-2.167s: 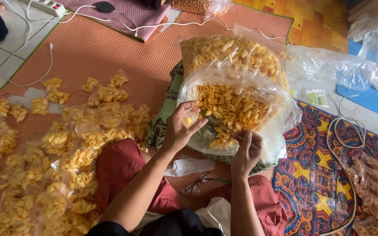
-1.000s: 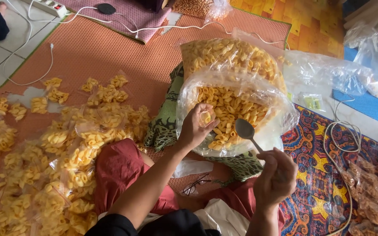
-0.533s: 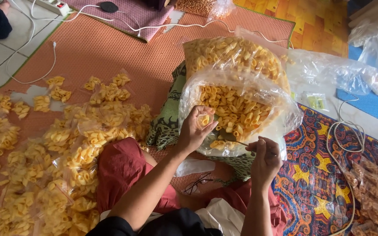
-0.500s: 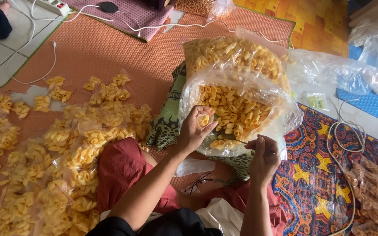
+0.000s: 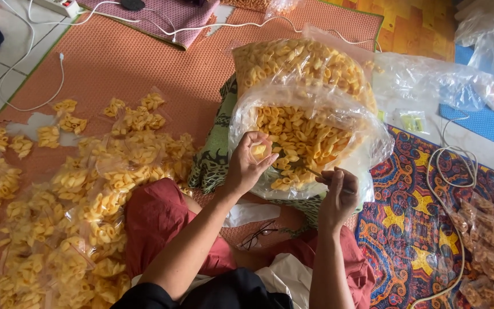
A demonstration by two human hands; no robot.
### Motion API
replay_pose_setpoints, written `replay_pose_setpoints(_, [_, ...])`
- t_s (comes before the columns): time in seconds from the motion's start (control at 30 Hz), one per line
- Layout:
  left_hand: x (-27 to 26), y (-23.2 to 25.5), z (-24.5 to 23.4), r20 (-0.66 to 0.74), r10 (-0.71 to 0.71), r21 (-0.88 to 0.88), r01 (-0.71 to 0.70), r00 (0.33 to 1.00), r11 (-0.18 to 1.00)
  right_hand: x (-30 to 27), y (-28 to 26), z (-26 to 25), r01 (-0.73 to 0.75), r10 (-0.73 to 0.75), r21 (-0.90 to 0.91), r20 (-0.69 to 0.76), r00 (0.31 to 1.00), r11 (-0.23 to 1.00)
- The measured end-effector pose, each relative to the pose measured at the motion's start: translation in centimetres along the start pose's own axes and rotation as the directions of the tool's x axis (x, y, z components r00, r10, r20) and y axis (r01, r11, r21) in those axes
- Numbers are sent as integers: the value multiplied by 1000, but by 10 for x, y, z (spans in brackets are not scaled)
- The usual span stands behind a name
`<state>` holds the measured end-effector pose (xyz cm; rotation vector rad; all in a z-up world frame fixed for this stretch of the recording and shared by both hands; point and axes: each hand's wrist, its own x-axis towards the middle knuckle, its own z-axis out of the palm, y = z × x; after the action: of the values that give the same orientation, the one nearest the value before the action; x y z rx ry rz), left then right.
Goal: Manually packaging snacks by scooping them from a large bulk bag into small plastic bags using a spoon.
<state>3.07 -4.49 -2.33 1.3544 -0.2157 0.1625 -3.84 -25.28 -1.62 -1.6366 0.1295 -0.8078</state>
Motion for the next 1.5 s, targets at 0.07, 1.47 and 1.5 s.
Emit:
replay_pose_setpoints(0.07, [0,2,1,14,-1,41,1,1000,999,0,7,-7,-15,15,-20,-40,999,1000])
replay_pose_setpoints(1.47, [5,29,-12,274,14,290,-96,962,952,-37,-189,55,397,-156,-374,534,831,838])
replay_pose_setpoints(1.5, [6,27,-14,274,18,289,-100,962,952,-38,-187,57,401,-160,-373,533,831,837])
